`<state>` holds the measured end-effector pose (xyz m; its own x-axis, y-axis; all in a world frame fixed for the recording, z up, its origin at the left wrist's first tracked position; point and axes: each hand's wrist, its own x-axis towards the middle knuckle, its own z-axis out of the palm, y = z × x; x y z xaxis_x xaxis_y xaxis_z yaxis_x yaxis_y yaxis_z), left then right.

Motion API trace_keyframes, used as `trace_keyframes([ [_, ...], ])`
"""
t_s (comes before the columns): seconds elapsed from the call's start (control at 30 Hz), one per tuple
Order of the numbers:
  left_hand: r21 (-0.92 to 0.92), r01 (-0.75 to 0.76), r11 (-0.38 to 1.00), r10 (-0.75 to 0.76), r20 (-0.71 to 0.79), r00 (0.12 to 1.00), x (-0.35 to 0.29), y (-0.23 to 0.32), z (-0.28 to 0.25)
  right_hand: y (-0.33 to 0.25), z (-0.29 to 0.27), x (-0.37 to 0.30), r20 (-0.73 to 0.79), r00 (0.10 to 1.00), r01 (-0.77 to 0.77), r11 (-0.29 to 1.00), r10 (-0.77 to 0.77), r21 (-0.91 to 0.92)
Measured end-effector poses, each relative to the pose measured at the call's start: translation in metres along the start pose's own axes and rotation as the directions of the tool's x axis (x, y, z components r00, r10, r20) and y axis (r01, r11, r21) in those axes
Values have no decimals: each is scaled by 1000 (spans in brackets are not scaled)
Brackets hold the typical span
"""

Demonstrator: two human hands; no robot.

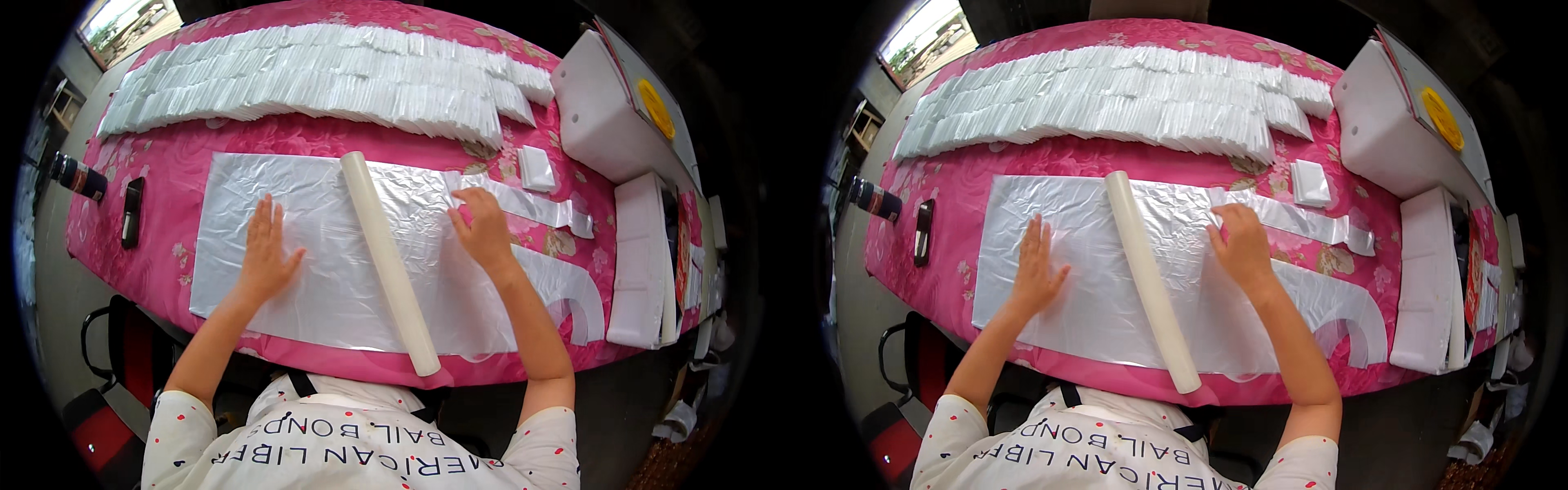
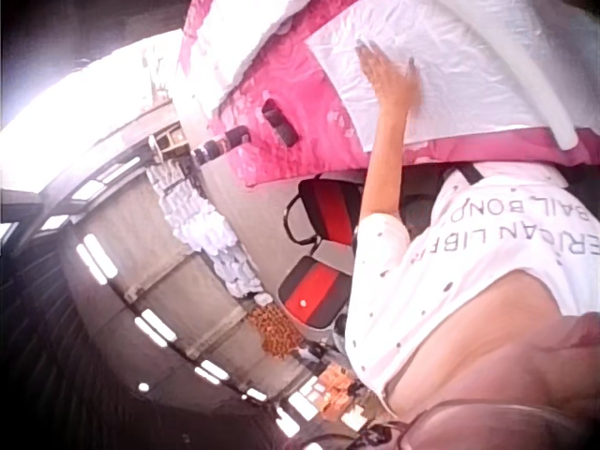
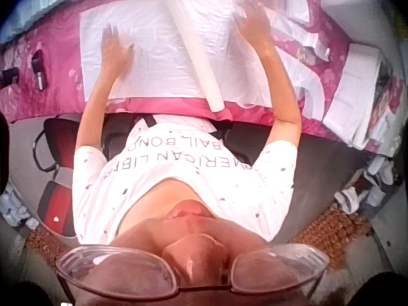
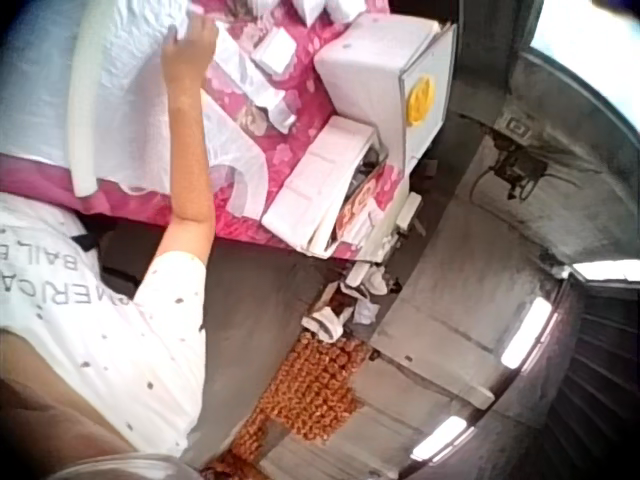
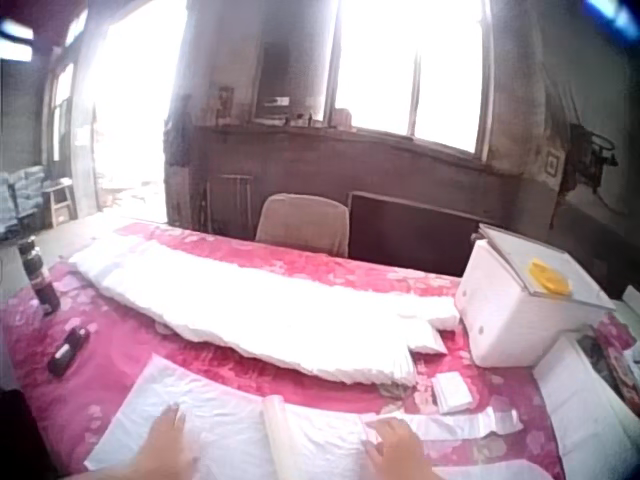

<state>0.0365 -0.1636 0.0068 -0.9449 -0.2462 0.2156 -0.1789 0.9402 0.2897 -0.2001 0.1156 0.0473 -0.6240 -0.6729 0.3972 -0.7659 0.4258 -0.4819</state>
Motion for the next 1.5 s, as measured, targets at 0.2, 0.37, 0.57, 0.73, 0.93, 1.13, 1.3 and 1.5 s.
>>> trace_keyframes([
  [0.2, 194, 95, 977, -114, 92, 989, 2, -88, -38, 19, 18, 65, 270, 958, -30, 968, 99, -250],
  [0.37, 217, 88, 972, -118, 133, 984, -7, -103, -29, 28, 14, 90, 570, 774, -212, 962, 274, -175],
  [0.57, 231, 37, 972, -69, 133, 989, -8, -104, -30, 44, 5, 81, 581, 813, 126, 986, -38, -113],
  [0.73, 244, 57, 968, -95, 148, 984, -6, -101, -33, 38, -14, 79, 504, 854, 42, 983, -127, 177],
  [0.93, 255, 18, 967, -53, 132, 990, -6, -106, -31, 47, -48, 71, 754, 655, 53, 993, 43, -102],
  [1.13, 263, 7, 965, -42, 127, 991, -6, -107, -30, 109, -93, 49, 768, 604, 150, 916, 213, -372],
  [1.3, 259, 16, 966, -51, 128, 990, -8, -106, -33, 162, -138, 37, 631, 535, 94, 703, 561, -705],
  [1.5, 252, -6, 968, -24, 117, 993, -7, -110, -30, 229, -179, 6, 388, 522, -89, 501, 760, -861],
])
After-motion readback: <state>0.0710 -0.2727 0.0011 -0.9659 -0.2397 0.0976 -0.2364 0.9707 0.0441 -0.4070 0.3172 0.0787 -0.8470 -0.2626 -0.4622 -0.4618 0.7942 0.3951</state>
